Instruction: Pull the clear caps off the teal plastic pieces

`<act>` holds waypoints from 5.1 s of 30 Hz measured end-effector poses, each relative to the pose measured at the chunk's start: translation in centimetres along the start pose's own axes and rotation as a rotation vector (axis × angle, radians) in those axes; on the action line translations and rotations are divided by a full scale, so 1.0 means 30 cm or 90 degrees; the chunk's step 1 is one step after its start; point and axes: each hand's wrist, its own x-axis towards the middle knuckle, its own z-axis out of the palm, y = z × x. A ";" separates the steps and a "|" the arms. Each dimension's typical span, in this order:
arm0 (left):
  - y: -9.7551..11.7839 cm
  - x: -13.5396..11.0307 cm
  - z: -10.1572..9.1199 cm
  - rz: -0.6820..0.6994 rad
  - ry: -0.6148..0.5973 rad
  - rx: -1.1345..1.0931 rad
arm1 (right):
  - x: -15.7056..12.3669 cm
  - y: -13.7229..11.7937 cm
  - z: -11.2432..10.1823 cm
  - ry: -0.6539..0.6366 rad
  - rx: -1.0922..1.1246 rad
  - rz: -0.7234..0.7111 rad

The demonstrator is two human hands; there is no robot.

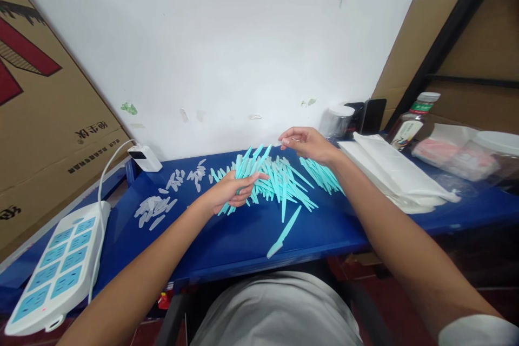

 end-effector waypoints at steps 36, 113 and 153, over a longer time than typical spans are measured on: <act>-0.017 0.008 -0.009 -0.040 -0.052 -0.012 | 0.001 -0.005 0.020 0.099 -0.068 -0.131; -0.021 0.008 0.001 -0.040 -0.014 0.021 | 0.015 0.049 0.089 0.005 0.186 0.054; -0.023 0.010 0.011 -0.058 -0.022 0.032 | -0.006 -0.002 0.078 0.057 -0.057 -0.117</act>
